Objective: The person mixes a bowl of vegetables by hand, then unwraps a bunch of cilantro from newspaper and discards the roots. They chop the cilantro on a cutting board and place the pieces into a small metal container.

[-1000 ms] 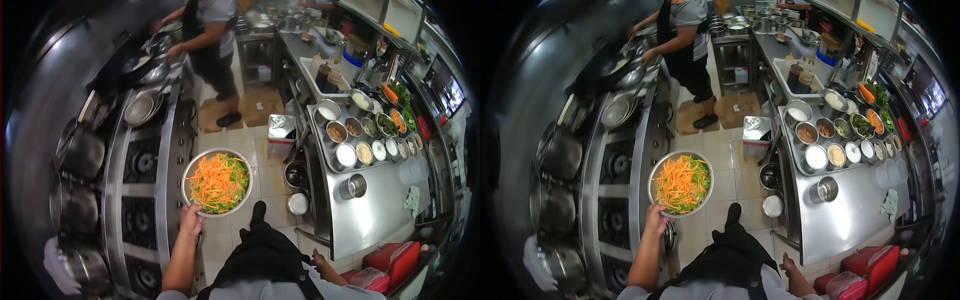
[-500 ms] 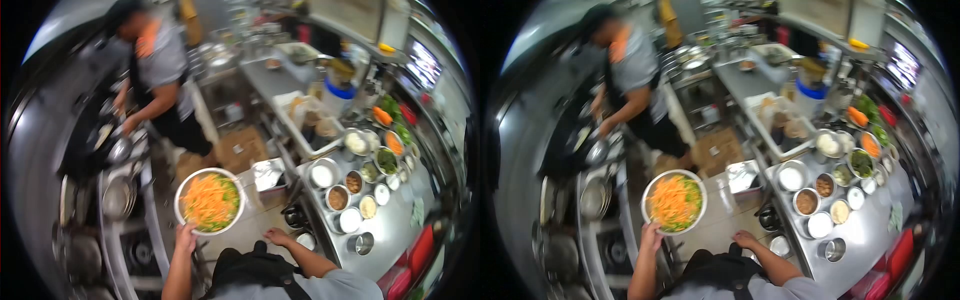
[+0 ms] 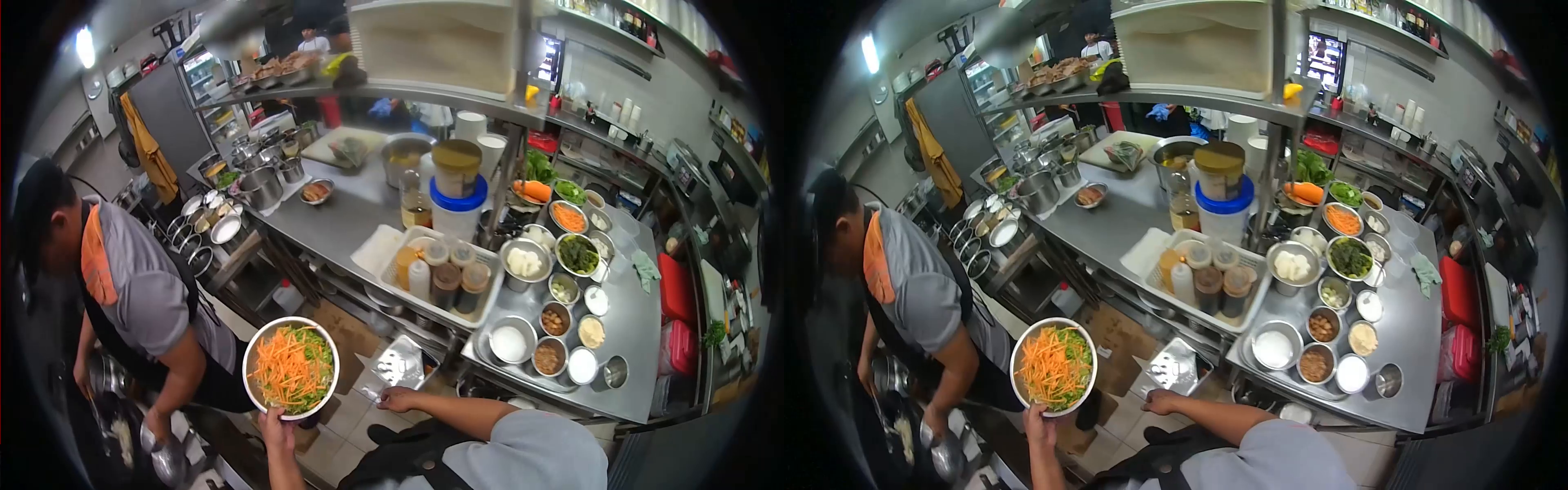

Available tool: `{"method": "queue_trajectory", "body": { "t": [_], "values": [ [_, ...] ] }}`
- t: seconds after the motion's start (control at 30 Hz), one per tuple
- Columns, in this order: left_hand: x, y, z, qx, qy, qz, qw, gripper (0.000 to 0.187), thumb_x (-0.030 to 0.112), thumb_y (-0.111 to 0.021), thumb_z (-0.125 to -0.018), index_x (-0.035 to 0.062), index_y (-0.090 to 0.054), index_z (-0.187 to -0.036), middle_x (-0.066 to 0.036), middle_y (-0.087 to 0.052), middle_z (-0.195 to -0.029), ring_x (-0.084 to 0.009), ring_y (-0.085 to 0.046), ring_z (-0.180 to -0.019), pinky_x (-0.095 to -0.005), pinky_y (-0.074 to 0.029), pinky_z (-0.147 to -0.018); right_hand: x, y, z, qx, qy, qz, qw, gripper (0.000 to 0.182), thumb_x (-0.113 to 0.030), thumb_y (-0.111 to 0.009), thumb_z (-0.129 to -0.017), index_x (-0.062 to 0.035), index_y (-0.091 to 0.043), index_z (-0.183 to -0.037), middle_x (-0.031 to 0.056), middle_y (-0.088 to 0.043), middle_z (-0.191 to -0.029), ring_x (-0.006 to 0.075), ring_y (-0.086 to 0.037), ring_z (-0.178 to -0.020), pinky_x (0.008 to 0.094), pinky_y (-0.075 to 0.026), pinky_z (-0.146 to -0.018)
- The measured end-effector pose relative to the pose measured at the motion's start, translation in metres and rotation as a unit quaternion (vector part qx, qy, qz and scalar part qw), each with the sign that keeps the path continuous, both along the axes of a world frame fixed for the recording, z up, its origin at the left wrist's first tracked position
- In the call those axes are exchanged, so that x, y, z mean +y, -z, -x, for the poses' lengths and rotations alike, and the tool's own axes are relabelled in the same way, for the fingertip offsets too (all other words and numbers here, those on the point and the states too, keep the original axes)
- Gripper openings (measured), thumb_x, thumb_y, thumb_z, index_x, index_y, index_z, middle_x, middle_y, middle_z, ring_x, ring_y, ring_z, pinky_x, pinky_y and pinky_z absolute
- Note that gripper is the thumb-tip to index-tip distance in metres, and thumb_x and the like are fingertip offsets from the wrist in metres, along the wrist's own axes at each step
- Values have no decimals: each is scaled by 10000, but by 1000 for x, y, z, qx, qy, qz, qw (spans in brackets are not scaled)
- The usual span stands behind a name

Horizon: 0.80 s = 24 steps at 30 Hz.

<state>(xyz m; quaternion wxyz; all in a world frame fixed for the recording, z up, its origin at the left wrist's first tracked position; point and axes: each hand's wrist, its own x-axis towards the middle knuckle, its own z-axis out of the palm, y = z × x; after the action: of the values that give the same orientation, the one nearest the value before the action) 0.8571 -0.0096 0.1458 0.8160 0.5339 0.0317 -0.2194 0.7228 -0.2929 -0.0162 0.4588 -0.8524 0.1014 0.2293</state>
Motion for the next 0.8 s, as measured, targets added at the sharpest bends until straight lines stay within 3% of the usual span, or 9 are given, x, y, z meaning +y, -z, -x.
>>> {"method": "queue_trajectory", "body": {
  "t": [0.13,0.2,0.27,0.33,0.4,0.47,0.63,0.73,0.8],
  "values": [
    [-36,-19,-78,3,-10,13,1000,460,26,-523,-796,-54,-502,-1248,-168,-632,-1130,-315,-681,-931,-486,-605,-680,-15,5,-59,-29,87,1,996,547,-491,-618,-861,-34,-638,-1162,216,-669,-1109,352,-643,-1041,429,-495,-904],
    [-50,-32,-109,-22,39,-18,999,474,115,-512,-824,-65,-502,-1262,-195,-647,-1143,-325,-684,-960,-494,-602,-734,-17,-25,-92,-53,130,31,990,485,-486,-639,-884,-58,-659,-1112,159,-690,-991,265,-663,-935,381,-508,-847],
    [-68,-44,-137,-29,26,-4,999,432,127,-514,-841,-55,-524,-1232,-190,-668,-1088,-321,-695,-899,-482,-599,-704,-21,-33,-132,-95,152,-27,983,450,-444,-671,-878,-49,-655,-1094,142,-691,-937,240,-660,-885,366,-508,-807],
    [-78,-50,-164,-32,7,3,999,410,134,-513,-851,-57,-531,-1213,-188,-674,-1070,-318,-699,-856,-461,-597,-677,-24,-50,-178,-105,160,-21,981,434,-412,-672,-869,-29,-651,-1073,162,-692,-959,294,-657,-898,386,-504,-811],
    [-82,-51,-185,-34,2,16,999,387,134,-501,-855,-71,-548,-1179,-194,-679,-1054,-308,-703,-841,-437,-600,-668,-32,-42,-225,-148,106,10,983,404,-400,-674,-873,-32,-657,-1039,140,-682,-896,256,-648,-855,367,-502,-790],
    [-93,-58,-203,-44,-31,32,998,388,131,-490,-855,-71,-545,-1182,-193,-679,-1054,-308,-703,-851,-443,-602,-664,-41,-91,-276,-148,186,-55,970,391,-385,-683,-867,-35,-666,-1040,135,-695,-907,247,-658,-879,359,-504,-794],
    [-123,-65,-274,-40,-91,30,995,452,126,-483,-828,-64,-509,-1238,-199,-659,-1110,-328,-698,-881,-445,-612,-659,-89,-87,-433,-217,154,7,964,344,-348,-708,-838,-54,-689,-1016,108,-711,-909,226,-669,-838,357,-516,-761],
    [-155,-59,-333,-56,-115,56,990,473,126,-486,-825,-67,-497,-1257,-198,-656,-1117,-335,-696,-885,-448,-611,-659,-124,-82,-512,-185,145,-70,970,356,-351,-712,-835,-51,-690,-1025,105,-715,-902,231,-677,-869,360,-519,-774],
    [-175,-58,-375,-58,-151,56,985,476,116,-489,-830,-66,-489,-1270,-196,-653,-1127,-337,-694,-905,-459,-610,-660,-142,-64,-561,-194,121,-38,973,326,-320,-711,-845,-38,-688,-1006,93,-712,-864,203,-676,-817,345,-522,-756]
  ]
}}
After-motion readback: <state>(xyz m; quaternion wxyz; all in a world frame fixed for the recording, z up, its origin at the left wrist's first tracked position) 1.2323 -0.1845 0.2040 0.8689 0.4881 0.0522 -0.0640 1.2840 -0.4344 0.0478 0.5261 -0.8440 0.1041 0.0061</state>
